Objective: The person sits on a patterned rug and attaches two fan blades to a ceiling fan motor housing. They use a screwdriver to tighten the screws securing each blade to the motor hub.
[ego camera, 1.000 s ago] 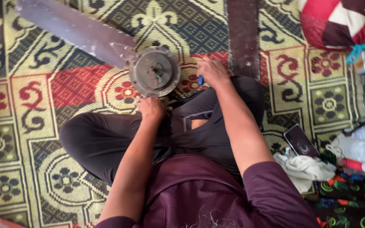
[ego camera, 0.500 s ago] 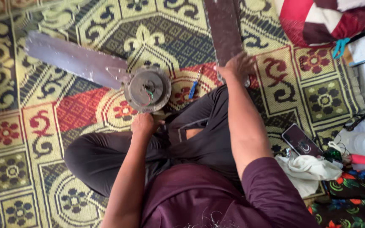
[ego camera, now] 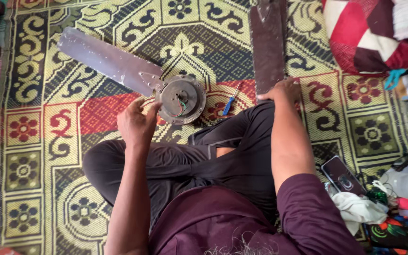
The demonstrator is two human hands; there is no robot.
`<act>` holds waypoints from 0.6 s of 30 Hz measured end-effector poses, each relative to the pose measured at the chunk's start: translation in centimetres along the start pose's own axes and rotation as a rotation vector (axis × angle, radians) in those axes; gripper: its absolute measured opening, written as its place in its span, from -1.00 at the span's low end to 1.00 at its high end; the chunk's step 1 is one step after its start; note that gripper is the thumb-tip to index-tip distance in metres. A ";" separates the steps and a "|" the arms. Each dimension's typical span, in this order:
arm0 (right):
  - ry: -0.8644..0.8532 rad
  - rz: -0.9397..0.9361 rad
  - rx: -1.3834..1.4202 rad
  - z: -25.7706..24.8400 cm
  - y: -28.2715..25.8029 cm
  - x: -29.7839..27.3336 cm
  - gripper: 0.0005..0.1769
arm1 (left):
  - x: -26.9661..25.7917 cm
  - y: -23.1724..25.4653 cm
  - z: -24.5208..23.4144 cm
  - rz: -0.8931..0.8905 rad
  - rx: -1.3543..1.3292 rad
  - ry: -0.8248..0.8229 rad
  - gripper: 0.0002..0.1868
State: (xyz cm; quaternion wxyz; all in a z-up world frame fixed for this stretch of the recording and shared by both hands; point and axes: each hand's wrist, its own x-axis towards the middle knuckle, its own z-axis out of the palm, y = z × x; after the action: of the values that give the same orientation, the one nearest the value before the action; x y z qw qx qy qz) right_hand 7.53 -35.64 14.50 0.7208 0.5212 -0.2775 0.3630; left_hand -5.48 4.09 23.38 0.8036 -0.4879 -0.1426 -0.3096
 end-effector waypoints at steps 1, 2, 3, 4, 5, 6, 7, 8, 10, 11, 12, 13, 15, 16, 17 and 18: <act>-0.005 -0.047 0.170 0.2 -0.6 -0.7 -0.07 | 0.3 0.0 -0.7 0.020 -0.207 0.050 -0.19; -0.013 -0.100 0.342 0.2 -1.2 -1.7 -0.09 | 0.5 0.1 -1.3 -0.038 -0.078 -0.006 -0.17; 0.030 -0.106 0.338 0.2 -2.3 -2.6 -0.10 | 0.8 0.4 -2.3 -0.096 0.050 -0.062 -0.15; 0.074 -0.116 0.332 0.6 -3.5 -3.7 -0.10 | 0.9 0.6 -3.4 -0.152 0.176 -0.119 -0.13; 0.119 -0.126 0.326 1.2 -4.8 -4.8 -0.11 | 0.6 0.8 -4.4 -0.144 0.036 -0.093 -0.12; 0.108 -0.080 0.182 2.0 -6.0 -5.9 -0.08 | 0.1 0.8 -5.5 -0.132 -0.103 -0.071 -0.12; 0.099 -0.034 0.038 2.9 -7.2 -6.8 -0.04 | -0.3 0.8 -6.3 -0.119 -0.242 -0.048 -0.12; 0.091 0.027 -0.106 3.6 -8.6 -6.9 -0.01 | -0.1 1.3 -6.6 -0.100 -0.011 -0.122 -0.11; 0.157 0.033 0.008 4.0 -10.1 -7.3 0.07 | 0.2 1.8 -7.2 -0.046 0.448 -0.274 -0.08; 0.194 0.035 0.066 4.5 -10.4 -7.3 0.14 | 0.1 1.9 -7.7 -0.087 0.266 -0.242 -0.08; 0.214 -0.023 0.137 5.0 -10.2 -7.1 0.09 | -0.1 1.8 -8.3 -0.127 0.086 -0.209 -0.07; 0.234 -0.082 0.208 5.6 -9.7 -6.9 0.06 | -0.1 1.9 -8.8 -0.168 -0.094 -0.175 -0.06; 0.278 -0.124 0.233 6.5 -8.7 -5.2 0.03 | 0.9 2.3 -9.0 -0.196 0.012 -0.224 -0.06; 0.303 -0.118 0.192 6.8 -7.7 -4.5 0.02 | 1.0 2.3 -9.1 -0.197 0.066 -0.243 -0.06; 0.328 -0.111 0.152 6.9 -6.6 -3.6 0.01 | 1.4 2.4 -9.1 -0.174 0.094 -0.297 -0.06; 0.328 -0.056 0.156 6.8 -5.1 -3.3 0.05 | 1.7 2.3 -9.3 -0.148 0.115 -0.348 -0.06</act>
State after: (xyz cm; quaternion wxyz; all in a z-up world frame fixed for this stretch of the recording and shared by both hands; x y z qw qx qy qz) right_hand 9.63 -43.92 11.20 0.7236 0.5168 -0.1125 0.4435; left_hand -3.39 -3.86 18.17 0.7684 -0.4755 -0.3323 -0.2703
